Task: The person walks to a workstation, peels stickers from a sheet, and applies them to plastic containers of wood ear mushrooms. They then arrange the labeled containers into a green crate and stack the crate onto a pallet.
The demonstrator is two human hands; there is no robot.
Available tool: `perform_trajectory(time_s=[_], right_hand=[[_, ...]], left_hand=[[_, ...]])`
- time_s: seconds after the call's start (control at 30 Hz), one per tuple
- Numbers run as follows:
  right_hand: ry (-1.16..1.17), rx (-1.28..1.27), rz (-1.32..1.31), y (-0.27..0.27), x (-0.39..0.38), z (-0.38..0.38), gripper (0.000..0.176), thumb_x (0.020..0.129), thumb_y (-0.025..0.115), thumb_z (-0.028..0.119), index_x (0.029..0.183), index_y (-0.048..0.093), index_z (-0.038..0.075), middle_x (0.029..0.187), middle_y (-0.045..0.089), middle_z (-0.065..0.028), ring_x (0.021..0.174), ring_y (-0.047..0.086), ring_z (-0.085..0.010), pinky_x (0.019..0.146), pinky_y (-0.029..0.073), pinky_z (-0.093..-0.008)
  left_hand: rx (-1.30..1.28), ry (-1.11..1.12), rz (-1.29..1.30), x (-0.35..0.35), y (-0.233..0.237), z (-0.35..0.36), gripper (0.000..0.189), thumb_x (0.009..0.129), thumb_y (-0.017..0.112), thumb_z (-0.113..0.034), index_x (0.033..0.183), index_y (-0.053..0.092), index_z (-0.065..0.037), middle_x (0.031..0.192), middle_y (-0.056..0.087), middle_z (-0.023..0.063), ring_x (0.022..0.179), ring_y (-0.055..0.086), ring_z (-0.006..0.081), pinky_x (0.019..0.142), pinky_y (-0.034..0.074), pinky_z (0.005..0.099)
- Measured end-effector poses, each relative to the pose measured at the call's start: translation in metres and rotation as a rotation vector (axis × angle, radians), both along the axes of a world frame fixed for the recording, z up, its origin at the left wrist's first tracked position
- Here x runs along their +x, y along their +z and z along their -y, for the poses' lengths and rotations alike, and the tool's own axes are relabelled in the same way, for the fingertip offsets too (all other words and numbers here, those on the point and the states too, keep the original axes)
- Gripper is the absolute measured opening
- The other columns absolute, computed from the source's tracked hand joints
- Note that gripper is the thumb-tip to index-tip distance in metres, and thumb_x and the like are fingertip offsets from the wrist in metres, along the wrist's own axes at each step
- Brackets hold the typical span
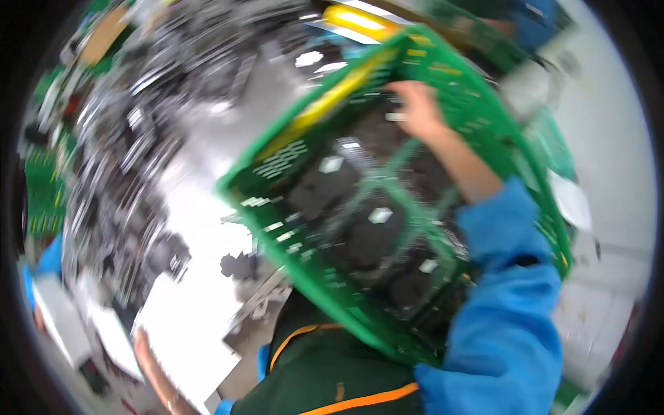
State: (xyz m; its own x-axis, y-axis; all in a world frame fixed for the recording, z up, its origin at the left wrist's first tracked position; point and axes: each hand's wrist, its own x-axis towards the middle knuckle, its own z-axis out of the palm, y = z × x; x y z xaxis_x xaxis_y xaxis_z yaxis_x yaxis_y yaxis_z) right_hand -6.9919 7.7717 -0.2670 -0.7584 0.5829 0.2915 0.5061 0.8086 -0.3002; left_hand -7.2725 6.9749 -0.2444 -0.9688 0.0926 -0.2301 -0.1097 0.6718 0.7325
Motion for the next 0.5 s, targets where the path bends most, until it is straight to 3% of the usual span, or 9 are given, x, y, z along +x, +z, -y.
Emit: perform_trajectory(time_s=[0.03,0.07,0.13,0.17,0.23,0.3,0.33,0.43,0.5], right_hand=[[0.059,0.048,-0.110,0.011,0.003,0.008,0.048,0.062,0.058,-0.005,0.108,0.056,0.008,0.103,0.057,-0.0117,0.099,0.053,-0.0268,0.086,0.043,-0.0349],[-0.107,-0.437,-0.239,0.018,0.006,0.012,0.045,0.065,0.057,-0.005,0.109,0.055,0.007,0.108,0.055,-0.0096,0.101,0.052,-0.0200,0.081,0.045,-0.0292],[-0.047,-0.293,-0.286,0.059,-0.007,0.043,0.037,0.076,0.054,-0.001,0.112,0.052,0.003,0.110,0.053,-0.0068,0.104,0.049,-0.0148,0.081,0.045,-0.0263],[-0.024,-0.271,-0.217,0.092,-0.023,0.071,0.036,0.079,0.053,0.000,0.114,0.050,0.003,0.109,0.053,-0.0059,0.104,0.049,-0.0150,0.083,0.044,-0.0271],[0.116,-0.482,-0.355,0.144,-0.060,0.143,0.037,0.079,0.054,0.001,0.116,0.049,0.004,0.108,0.053,-0.0077,0.102,0.050,-0.0155,0.084,0.043,-0.0291],[0.250,-0.954,-0.208,0.168,-0.088,0.228,0.038,0.079,0.055,0.004,0.116,0.047,0.003,0.105,0.054,-0.0087,0.097,0.051,-0.0166,0.083,0.044,-0.0304],[0.170,-1.160,-0.090,0.162,-0.100,0.270,0.038,0.079,0.056,0.004,0.116,0.047,0.002,0.104,0.053,-0.0086,0.094,0.051,-0.0170,0.080,0.044,-0.0303],[-0.406,-1.750,0.172,0.079,-0.111,0.357,0.039,0.079,0.060,0.013,0.114,0.047,0.003,0.114,0.047,-0.0098,0.088,0.052,-0.0185,0.074,0.042,-0.0305],[-0.739,-1.644,0.184,0.014,-0.117,0.375,0.039,0.077,0.064,0.021,0.108,0.049,0.002,0.101,0.053,-0.0076,0.085,0.053,-0.0187,0.073,0.041,-0.0304]], left_hand=[[-0.234,0.195,-0.081,0.036,0.045,-0.095,0.036,0.083,0.057,-0.037,0.091,0.063,-0.002,0.080,0.059,0.0040,0.071,0.053,0.0107,0.063,0.042,0.0228],[-0.257,0.114,0.010,0.028,0.035,-0.096,0.032,0.082,0.058,-0.037,0.076,0.062,-0.005,0.064,0.053,-0.0037,0.057,0.044,0.0052,0.050,0.034,0.0211],[0.002,0.152,0.093,0.030,0.009,-0.127,0.025,0.081,0.060,-0.030,0.071,0.062,-0.008,0.055,0.040,-0.0091,0.048,0.031,0.0026,0.043,0.025,0.0224],[-0.024,0.057,0.308,0.020,0.015,-0.131,0.026,0.079,0.064,-0.026,0.087,0.062,-0.001,0.059,0.045,-0.0055,0.054,0.038,0.0051,0.048,0.031,0.0226],[-0.148,-0.152,-0.087,0.002,-0.005,-0.124,0.038,0.077,0.066,-0.022,0.104,0.055,0.003,0.075,0.054,0.0045,0.067,0.050,0.0118,0.057,0.040,0.0255],[-0.163,-0.112,-0.536,-0.019,0.012,-0.111,0.043,0.076,0.067,-0.019,0.110,0.049,0.002,0.095,0.055,0.0142,0.083,0.054,0.0223,0.069,0.043,0.0306],[-0.242,-0.069,-0.587,-0.037,0.024,-0.097,0.038,0.076,0.065,-0.018,0.107,0.051,0.000,0.106,0.052,0.0168,0.095,0.051,0.0299,0.082,0.040,0.0363],[-0.475,-0.193,-0.828,-0.116,0.026,-0.058,0.035,0.078,0.062,-0.017,0.106,0.052,0.001,0.104,0.054,0.0170,0.100,0.049,0.0321,0.085,0.037,0.0405],[-0.453,-0.281,-0.773,-0.170,0.014,-0.053,0.037,0.081,0.059,-0.022,0.108,0.051,0.002,0.108,0.054,0.0186,0.101,0.049,0.0326,0.087,0.037,0.0404]])
